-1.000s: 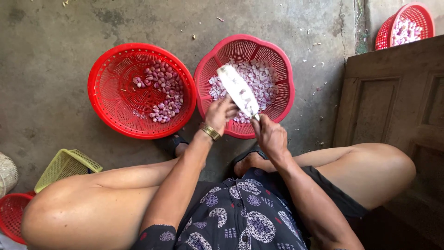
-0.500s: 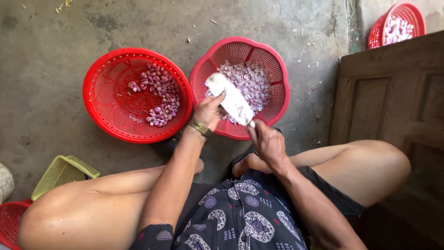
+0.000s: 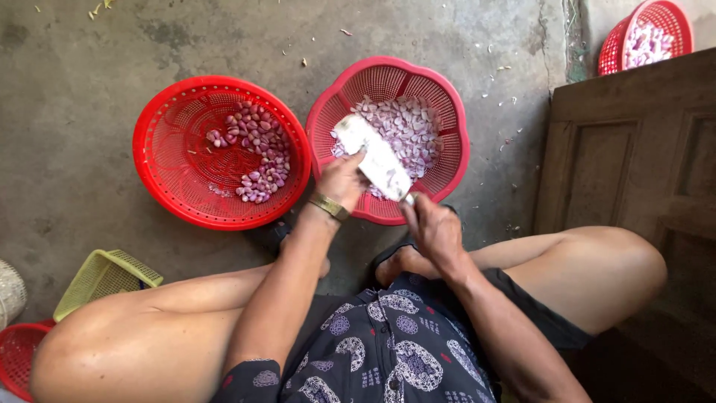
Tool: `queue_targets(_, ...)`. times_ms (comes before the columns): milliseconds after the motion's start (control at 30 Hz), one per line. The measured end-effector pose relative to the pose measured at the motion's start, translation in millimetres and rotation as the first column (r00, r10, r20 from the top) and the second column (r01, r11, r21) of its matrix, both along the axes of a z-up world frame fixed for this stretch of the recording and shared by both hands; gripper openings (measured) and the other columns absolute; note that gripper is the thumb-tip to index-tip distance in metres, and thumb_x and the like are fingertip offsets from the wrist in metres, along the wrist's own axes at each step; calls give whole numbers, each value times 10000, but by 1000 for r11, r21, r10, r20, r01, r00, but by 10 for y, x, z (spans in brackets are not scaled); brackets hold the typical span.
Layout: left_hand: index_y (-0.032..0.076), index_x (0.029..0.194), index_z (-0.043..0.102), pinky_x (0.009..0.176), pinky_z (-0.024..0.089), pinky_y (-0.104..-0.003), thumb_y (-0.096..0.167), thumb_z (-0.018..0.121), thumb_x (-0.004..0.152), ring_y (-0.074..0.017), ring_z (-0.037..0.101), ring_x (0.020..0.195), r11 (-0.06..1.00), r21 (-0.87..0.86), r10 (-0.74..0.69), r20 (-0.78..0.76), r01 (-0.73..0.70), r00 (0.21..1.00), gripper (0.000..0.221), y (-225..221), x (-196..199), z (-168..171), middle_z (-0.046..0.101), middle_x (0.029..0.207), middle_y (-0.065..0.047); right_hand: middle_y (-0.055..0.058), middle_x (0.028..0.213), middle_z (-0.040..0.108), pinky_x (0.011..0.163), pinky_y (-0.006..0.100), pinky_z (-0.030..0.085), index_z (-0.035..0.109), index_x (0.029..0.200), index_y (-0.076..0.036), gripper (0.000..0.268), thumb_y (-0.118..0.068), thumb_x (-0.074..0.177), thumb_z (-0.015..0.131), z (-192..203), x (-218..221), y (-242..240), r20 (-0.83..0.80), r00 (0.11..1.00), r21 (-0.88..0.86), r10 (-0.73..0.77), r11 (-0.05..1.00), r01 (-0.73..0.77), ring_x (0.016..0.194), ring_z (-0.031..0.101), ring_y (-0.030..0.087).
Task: Slicing small red onions into thin pieces using a large knife
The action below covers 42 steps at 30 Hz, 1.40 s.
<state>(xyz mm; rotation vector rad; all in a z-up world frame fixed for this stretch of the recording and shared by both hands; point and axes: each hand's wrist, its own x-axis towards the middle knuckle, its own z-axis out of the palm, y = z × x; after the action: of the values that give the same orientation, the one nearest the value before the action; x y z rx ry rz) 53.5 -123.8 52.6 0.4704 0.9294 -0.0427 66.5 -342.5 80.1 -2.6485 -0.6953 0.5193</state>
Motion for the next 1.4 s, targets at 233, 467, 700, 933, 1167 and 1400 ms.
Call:
queue_targets(233, 67, 1036, 672, 821, 590, -380, 313, 842, 867, -272, 707, 906, 997, -76, -12, -16, 11, 1000, 344, -16, -82, -18, 738, 974, -138, 202, 721, 708, 637, 584, 559, 664, 1087, -186, 284, -450, 1011, 594, 90, 13, 12, -39, 999, 29, -30, 999, 31, 729, 727, 445)
queue_targets(467, 158, 878, 739, 609, 523, -254, 442, 786, 877, -158, 688, 695, 850, 492, -92, -215, 189, 972, 288, -428, -62, -421, 711, 735, -22, 214, 736, 713, 692, 607, 553, 670, 1104, -175, 299, -455, 1039, 588, -44, 162, 73, -102, 983, 37, -151, 987, 155, 776, 724, 463)
queue_targets(700, 274, 869, 758, 890, 509, -317, 202, 813, 818, -179, 653, 919, -183, 943, 147, -254, 278, 956, 103, 826, -283, -1084, 680, 853, 74, 210, 753, 715, 737, 584, 571, 686, 1129, -178, 371, -522, 1043, 577, -92, 179, 30, -195, 959, -45, -205, 979, 200, 819, 730, 464)
queue_targets(933, 144, 1048, 744, 861, 522, -574, 247, 583, 928, -384, 688, 1009, -82, 365, 78, -925, 927, 371, 226, 1943, -1245, -2002, 719, 1057, -105, 215, 781, 725, 773, 598, 570, 702, 1125, -212, 349, -531, 1015, 612, -24, 215, 92, -251, 927, -41, -278, 960, 277, 873, 721, 468)
queue_targets(1167, 76, 1139, 775, 787, 546, -669, 390, 647, 966, -464, 661, 1071, -131, 20, -50, -999, 991, 13, 381, 2128, -1430, -2318, 651, 1172, -186, 271, 760, 684, 739, 626, 533, 682, 1050, -146, 328, -466, 1019, 618, 38, 208, 113, -293, 922, 16, -255, 962, 272, 863, 700, 508)
queue_targets(1400, 18, 1137, 583, 709, 579, -574, 294, 597, 1017, -441, 727, 916, 40, 341, -38, -939, 939, 342, 301, 1833, -1237, -1408, 718, 935, -234, 262, 710, 664, 713, 577, 537, 661, 953, -124, 330, -447, 1013, 642, 57, 202, 107, -305, 918, 75, -252, 955, 287, 830, 697, 501)
